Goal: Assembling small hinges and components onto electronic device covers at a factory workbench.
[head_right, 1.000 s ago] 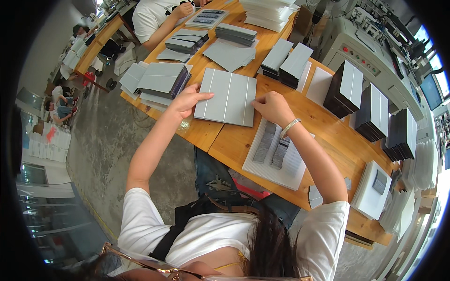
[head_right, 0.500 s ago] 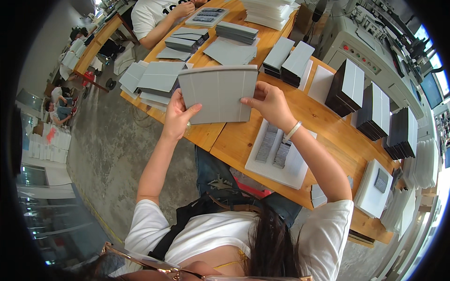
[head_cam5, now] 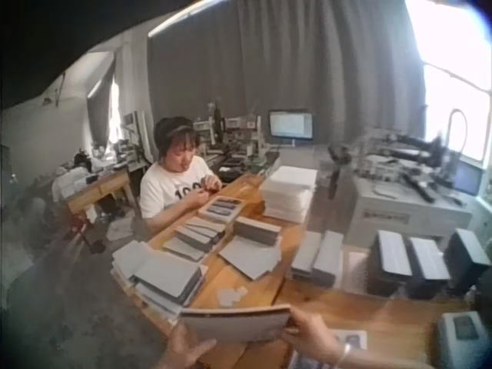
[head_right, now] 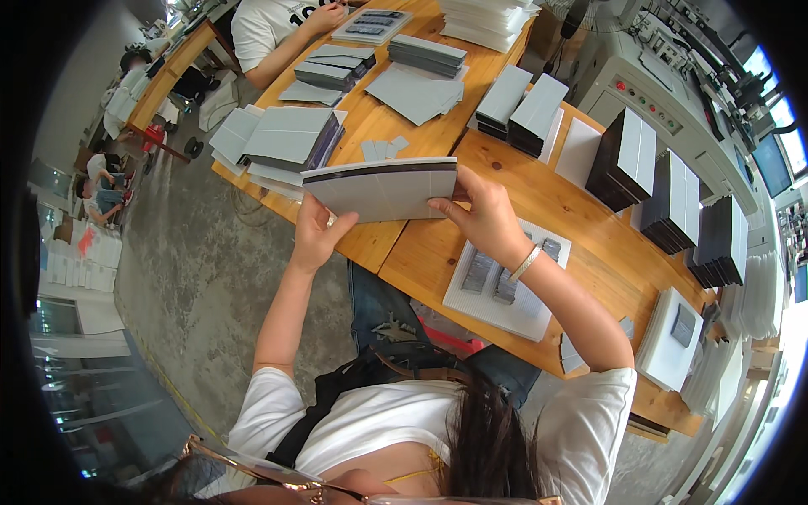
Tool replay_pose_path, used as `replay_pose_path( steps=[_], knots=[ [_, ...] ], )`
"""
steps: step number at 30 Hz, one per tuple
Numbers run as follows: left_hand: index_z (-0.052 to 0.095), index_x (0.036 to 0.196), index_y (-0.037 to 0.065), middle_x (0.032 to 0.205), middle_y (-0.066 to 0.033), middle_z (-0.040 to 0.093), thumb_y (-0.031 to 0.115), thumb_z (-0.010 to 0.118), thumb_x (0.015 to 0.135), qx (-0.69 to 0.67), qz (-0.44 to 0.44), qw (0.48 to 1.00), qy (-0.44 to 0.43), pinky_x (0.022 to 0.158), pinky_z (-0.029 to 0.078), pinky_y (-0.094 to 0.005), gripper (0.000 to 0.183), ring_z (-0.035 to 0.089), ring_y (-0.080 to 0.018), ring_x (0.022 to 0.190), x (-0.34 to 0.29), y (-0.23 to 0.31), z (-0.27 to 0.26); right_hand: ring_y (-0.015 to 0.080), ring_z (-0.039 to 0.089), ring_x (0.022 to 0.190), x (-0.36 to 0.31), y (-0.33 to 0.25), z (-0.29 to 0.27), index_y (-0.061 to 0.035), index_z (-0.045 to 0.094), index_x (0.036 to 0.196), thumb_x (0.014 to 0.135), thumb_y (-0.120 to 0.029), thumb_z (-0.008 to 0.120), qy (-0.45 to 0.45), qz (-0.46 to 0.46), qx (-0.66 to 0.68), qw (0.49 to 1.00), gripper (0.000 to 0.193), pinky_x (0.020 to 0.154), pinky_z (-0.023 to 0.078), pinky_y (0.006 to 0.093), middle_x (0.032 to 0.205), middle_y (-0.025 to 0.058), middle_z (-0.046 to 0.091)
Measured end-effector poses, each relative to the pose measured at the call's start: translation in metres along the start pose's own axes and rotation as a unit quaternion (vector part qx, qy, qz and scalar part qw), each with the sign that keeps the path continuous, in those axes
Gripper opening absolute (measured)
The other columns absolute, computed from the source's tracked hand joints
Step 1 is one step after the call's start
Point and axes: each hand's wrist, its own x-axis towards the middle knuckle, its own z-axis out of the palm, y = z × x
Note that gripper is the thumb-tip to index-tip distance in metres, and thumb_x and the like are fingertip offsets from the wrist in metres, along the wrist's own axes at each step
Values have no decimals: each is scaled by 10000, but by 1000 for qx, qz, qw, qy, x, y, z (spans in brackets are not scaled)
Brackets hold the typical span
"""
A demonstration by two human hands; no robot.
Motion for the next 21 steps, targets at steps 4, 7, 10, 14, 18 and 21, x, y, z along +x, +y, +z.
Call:
replay_pose_path(
  steps=[4,7,10,14,18,21],
  knots=[
    [408,1260,30,1141,-104,577,53,691,818,-122,41,992,13,952,411,-320,525,543,-165,1067,16,26,12,268,665,883,-1,-5,1,6,522,1055,840,-104,667,-32,-42,-49,997,281,767,529,325,919,158,656],
    [387,1265,37,1116,-101,580,67,716,802,-66,16,997,28,935,425,-310,568,545,-162,1060,16,23,15,329,648,876,-5,-6,5,-2,465,1104,862,-124,642,-40,-53,-79,995,324,741,516,364,920,181,646],
    [383,1247,41,1092,-92,582,75,737,787,-35,-3,998,45,913,442,-298,582,549,-155,1051,14,19,19,380,629,861,-7,6,12,-8,403,1152,877,-127,620,-22,-55,-77,995,370,721,504,399,919,200,640],
    [389,1220,44,1073,-81,587,61,741,782,-43,79,994,63,890,457,-287,562,568,-146,1011,13,14,21,411,615,848,-8,11,13,-15,368,1175,887,-125,602,-18,-53,-81,995,387,700,497,422,917,215,637],
    [406,1213,33,1105,-83,584,40,725,792,-42,30,997,54,884,460,-284,528,571,-146,1006,1,-6,14,405,621,835,-8,13,15,-15,373,1163,882,-120,607,-6,-57,-74,996,380,686,500,417,906,212,639],
    [459,1166,12,1098,-75,598,14,707,800,-49,-34,997,54,878,460,-282,442,572,-139,998,-2,-16,11,390,631,835,-4,9,14,-13,380,1153,875,-108,617,-1,-67,-75,995,378,682,505,399,895,208,638]
  ],
)
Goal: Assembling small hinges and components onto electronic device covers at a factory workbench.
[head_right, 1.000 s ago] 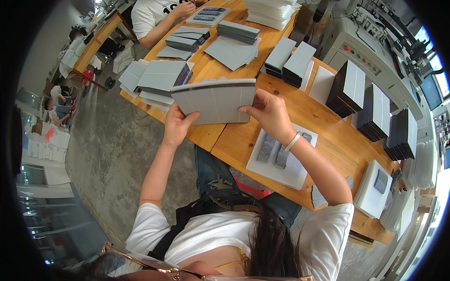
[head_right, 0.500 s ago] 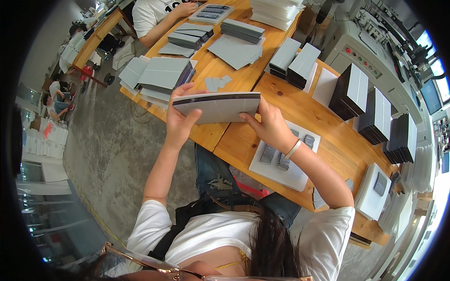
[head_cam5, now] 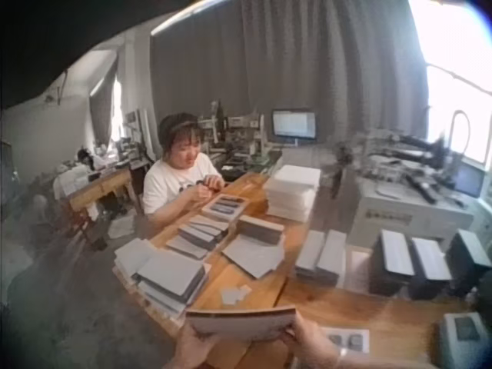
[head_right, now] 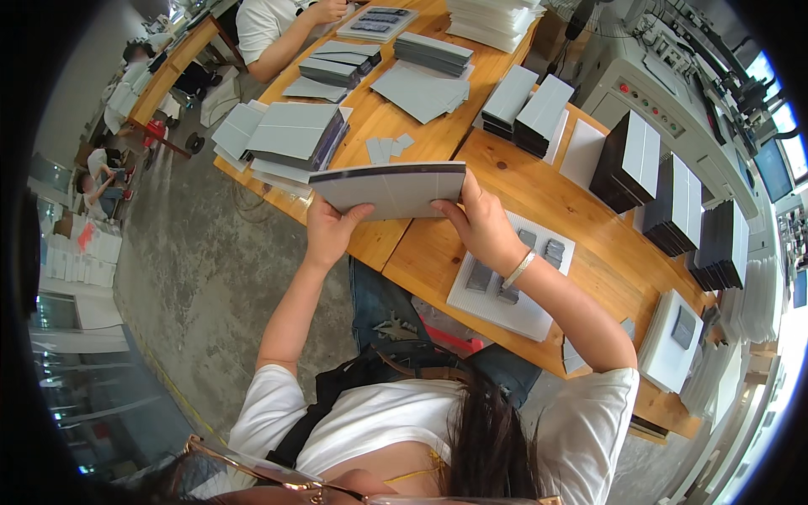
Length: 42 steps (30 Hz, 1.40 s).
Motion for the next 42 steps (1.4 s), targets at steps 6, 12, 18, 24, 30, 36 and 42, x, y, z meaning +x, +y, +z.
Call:
replay_pose_path(
  steps=[6,12,18,24,30,36,42],
  knots=[
    [536,1100,-18,1033,-77,633,12,727,776,7,-57,998,17,843,475,-265,378,590,-120,944,25,18,2,301,664,793,16,2,-9,28,444,1096,848,-126,664,7,62,8,998,365,677,523,341,866,202,645],
    [561,1106,-14,1041,-83,637,102,745,777,-103,-229,967,-32,826,491,-272,394,611,-149,932,36,28,1,141,634,741,23,-10,-28,62,507,1122,867,-219,660,-82,234,146,958,410,639,529,276,886,148,658],
    [538,1180,-35,1056,-105,636,181,736,782,-100,-359,928,-14,830,501,-321,494,626,-192,927,32,-1,-5,155,651,806,12,-12,-50,48,515,1185,938,-358,531,-101,312,210,921,475,670,543,265,967,121,657],
    [482,1236,-48,1153,-129,588,178,719,804,-44,-299,953,22,885,470,-313,542,583,-200,1028,26,-2,-15,194,657,804,-78,-35,-145,-21,589,1101,853,-101,620,-41,139,-111,983,262,748,524,299,893,101,674],
    [457,1269,-64,1180,-131,573,159,683,840,12,-289,957,3,896,451,-293,533,568,-192,1053,25,8,-5,277,549,1043,-209,-41,-195,-63,631,1068,729,-87,698,-144,222,-280,923,347,879,460,379,1068,84,612],
    [515,1215,-49,1117,-112,608,187,687,844,95,-307,945,-52,862,457,-271,473,583,-161,995,33,0,-10,255,507,1113,-251,-24,-197,-76,602,1152,696,-101,709,-158,145,-411,886,469,963,431,357,1161,62,573],
    [553,1155,-39,1037,-77,636,204,627,891,117,-362,918,-111,800,473,-256,367,597,-121,915,48,5,-22,259,519,1047,-246,-16,-207,-50,604,1057,686,-117,718,-196,150,-369,896,394,925,431,357,1046,70,584]
  ],
)
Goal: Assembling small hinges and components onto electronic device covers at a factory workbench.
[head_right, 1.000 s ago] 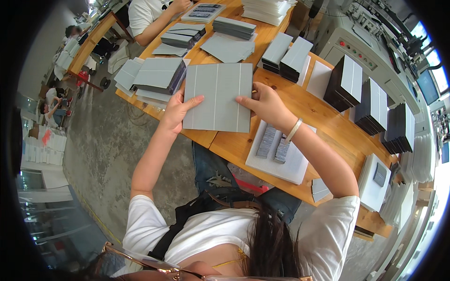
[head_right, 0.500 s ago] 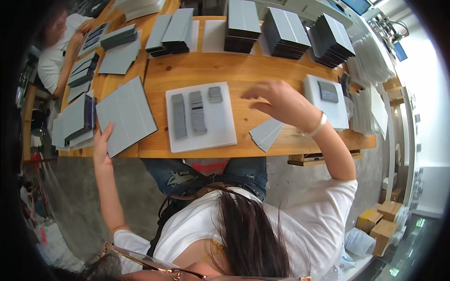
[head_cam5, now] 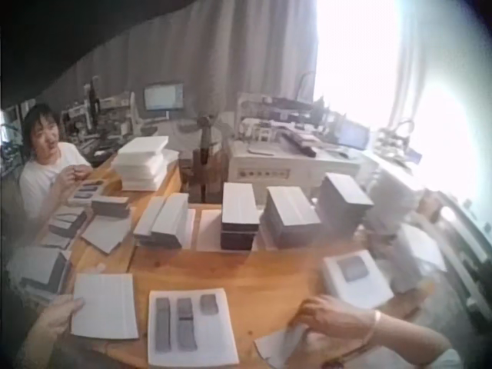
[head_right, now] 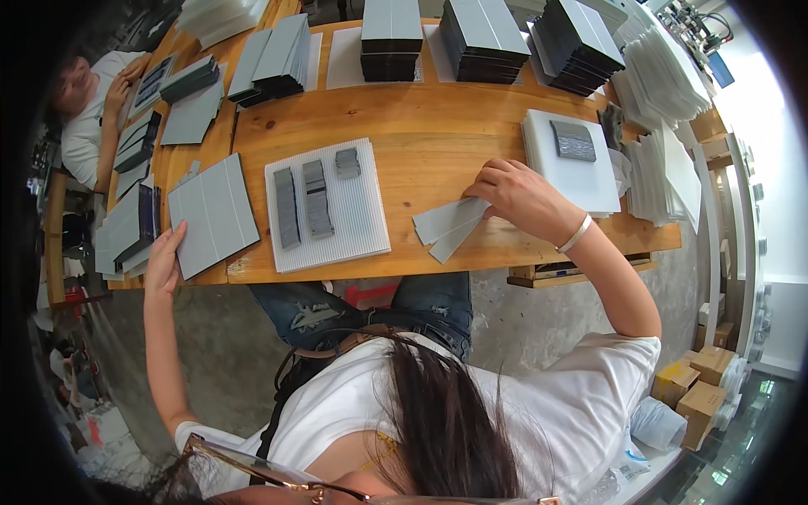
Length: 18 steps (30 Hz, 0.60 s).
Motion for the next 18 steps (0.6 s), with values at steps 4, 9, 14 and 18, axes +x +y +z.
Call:
replay_pose_path(
  steps=[4,9,14,18],
  knots=[
    [549,1163,-11,1046,-52,628,218,593,910,70,-18,997,-22,809,468,-252,344,595,-112,922,1,12,-6,266,518,1003,1,7,1,-40,597,971,676,-130,733,-8,4,19,1000,337,899,431,361,977,79,572],
    [501,1234,14,1095,-34,605,216,599,900,34,-69,997,-28,843,458,-270,403,580,-119,978,-4,31,-4,287,516,991,5,15,-4,-34,557,924,673,-111,758,-43,2,92,995,332,872,433,374,940,90,562],
    [379,1353,5,1171,-52,570,233,631,875,45,-86,995,16,875,444,-304,587,556,-148,1044,-7,36,-5,292,536,964,9,15,-9,-32,545,912,683,-88,754,-82,38,129,987,315,843,439,370,933,99,568],
    [319,1390,2,1205,-65,552,231,641,865,33,-88,995,13,888,432,-315,657,542,-161,1071,-7,38,-5,292,550,930,10,18,-12,-32,550,895,687,-81,745,-116,58,157,979,290,818,444,368,916,106,570]
  ],
)
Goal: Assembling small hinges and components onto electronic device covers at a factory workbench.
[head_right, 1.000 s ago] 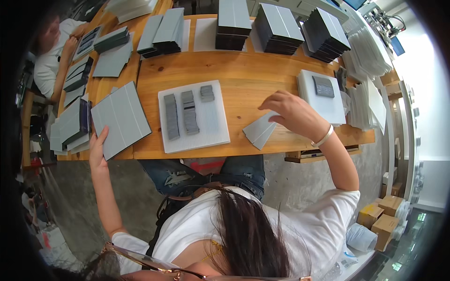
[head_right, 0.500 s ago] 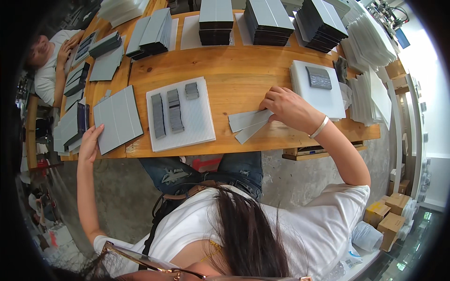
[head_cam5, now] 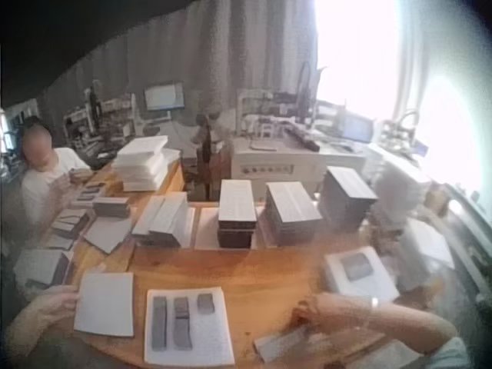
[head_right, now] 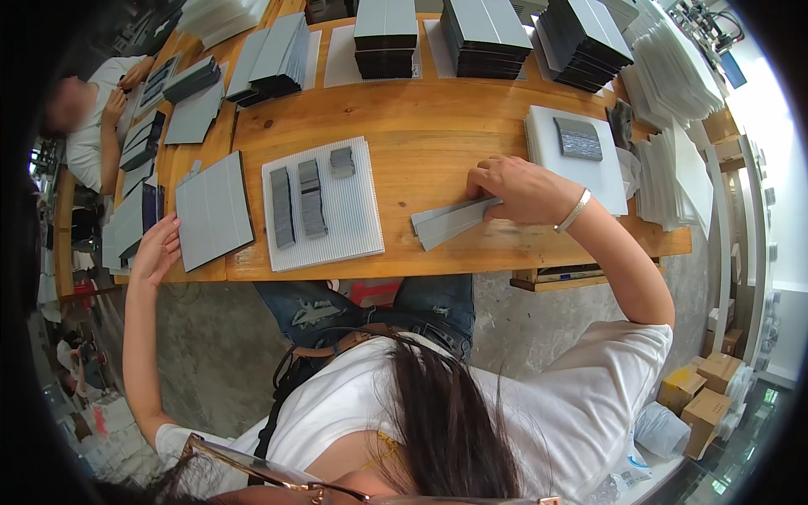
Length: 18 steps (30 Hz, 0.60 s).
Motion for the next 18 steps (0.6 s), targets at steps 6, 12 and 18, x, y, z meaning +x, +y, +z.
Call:
replay_pose_path(
  steps=[6,12,18],
  knots=[
    [316,1393,3,1207,-65,549,219,632,870,2,5,1000,1,887,432,-310,648,541,-156,1070,-3,1,2,293,559,898,1,2,1,-26,542,883,678,-91,744,15,-29,-26,999,295,802,453,369,922,113,565],
    [328,1390,10,1203,-57,551,217,622,876,6,5,1000,-2,883,433,-309,628,541,-153,1066,-2,0,2,293,574,858,0,1,3,-27,543,923,678,-81,739,-12,19,57,998,318,757,474,363,924,116,561],
    [338,1388,26,1188,-47,561,220,620,877,4,4,1000,-10,872,436,-311,616,545,-148,1051,-1,0,1,291,586,836,0,-2,3,-16,590,904,689,-75,724,-40,19,15,999,260,751,479,354,916,119,574]
  ],
)
